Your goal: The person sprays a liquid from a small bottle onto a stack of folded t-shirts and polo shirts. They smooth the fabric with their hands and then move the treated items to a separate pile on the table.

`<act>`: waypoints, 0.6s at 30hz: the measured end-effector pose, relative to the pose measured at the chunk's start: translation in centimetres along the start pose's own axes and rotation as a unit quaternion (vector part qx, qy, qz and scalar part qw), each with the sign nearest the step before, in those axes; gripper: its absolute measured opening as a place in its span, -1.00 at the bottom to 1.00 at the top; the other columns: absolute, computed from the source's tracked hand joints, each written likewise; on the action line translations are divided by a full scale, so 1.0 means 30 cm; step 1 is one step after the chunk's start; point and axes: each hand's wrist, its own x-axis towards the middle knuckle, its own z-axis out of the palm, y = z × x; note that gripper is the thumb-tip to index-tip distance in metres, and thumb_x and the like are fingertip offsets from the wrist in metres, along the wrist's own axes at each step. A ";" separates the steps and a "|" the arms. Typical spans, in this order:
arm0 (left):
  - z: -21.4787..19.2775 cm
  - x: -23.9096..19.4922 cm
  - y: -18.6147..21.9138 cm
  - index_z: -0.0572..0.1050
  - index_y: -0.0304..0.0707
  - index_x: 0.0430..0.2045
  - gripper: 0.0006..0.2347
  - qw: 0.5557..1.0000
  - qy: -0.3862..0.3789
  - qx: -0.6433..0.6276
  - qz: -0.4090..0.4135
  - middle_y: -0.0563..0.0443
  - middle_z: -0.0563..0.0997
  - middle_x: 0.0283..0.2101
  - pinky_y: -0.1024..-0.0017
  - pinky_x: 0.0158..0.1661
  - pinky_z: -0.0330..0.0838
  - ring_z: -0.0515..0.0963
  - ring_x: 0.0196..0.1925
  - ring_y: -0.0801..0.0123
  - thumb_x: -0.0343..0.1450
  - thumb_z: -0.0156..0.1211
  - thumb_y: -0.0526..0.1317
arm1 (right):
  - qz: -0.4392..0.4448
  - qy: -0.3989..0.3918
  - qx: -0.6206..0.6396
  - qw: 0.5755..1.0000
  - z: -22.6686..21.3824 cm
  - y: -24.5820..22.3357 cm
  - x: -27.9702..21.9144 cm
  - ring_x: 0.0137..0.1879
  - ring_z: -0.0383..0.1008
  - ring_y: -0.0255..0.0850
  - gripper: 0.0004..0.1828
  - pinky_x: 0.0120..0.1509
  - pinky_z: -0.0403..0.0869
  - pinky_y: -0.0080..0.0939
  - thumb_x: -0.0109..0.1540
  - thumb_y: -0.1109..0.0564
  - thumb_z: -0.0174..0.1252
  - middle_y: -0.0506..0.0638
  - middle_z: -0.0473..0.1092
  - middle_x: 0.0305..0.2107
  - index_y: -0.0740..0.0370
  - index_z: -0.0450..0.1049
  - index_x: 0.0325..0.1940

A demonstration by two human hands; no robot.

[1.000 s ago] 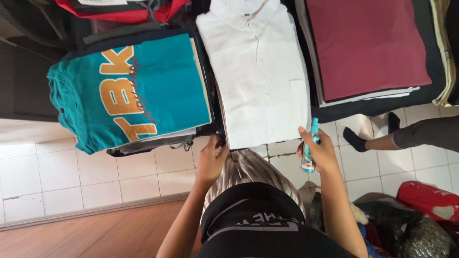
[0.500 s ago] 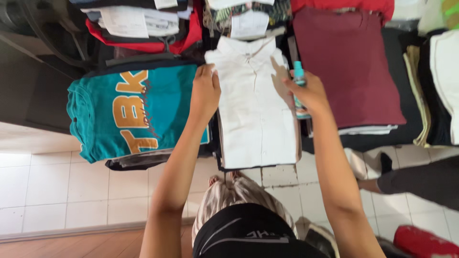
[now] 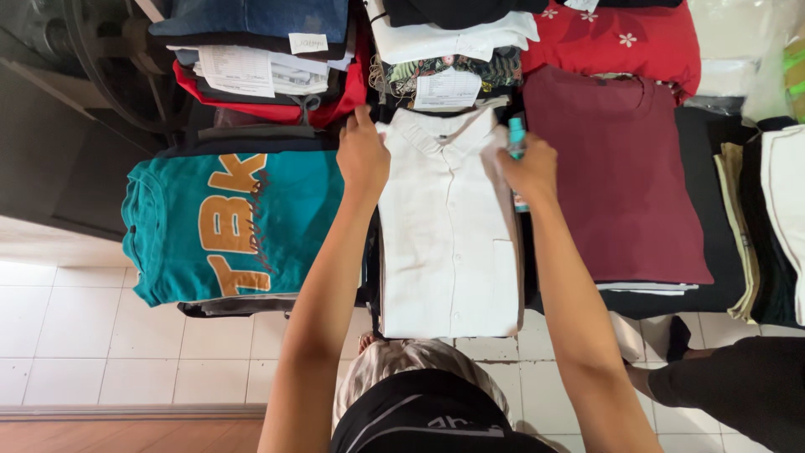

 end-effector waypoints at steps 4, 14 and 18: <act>-0.040 0.035 0.055 0.38 -0.29 0.08 -0.63 0.999 0.004 -0.031 0.025 -0.16 0.61 -0.08 0.10 -0.09 0.49 0.60 0.02 -0.07 0.39 0.28 -0.37 | 0.000 0.050 -0.022 0.998 -0.025 0.009 -0.013 -0.27 0.57 0.19 -0.69 -0.16 0.48 0.09 0.17 0.06 0.35 0.26 0.51 -0.44 0.36 0.44 -0.31; 0.068 -0.294 0.186 0.43 -0.40 0.15 -0.69 0.978 -0.090 0.036 0.183 -0.15 0.39 0.36 0.08 0.40 0.20 0.42 0.37 0.14 0.52 -0.07 -0.32 | -0.143 -0.056 0.059 0.986 -0.007 -0.121 -0.143 -0.35 0.53 -0.06 -0.70 -0.21 0.47 -0.13 0.18 0.04 0.37 0.11 0.51 -0.42 0.23 0.55 -0.09; 0.061 -0.402 0.200 0.34 -0.52 0.24 -0.60 0.977 -0.051 0.030 0.207 -0.25 0.31 0.40 0.09 0.42 -0.03 0.18 0.50 0.07 0.53 -0.09 -0.22 | -0.107 -0.121 0.083 0.983 0.018 -0.129 -0.172 -0.35 0.52 -0.17 -0.72 -0.22 0.46 -0.19 0.20 0.06 0.37 0.07 0.52 -0.42 0.23 0.56 -0.08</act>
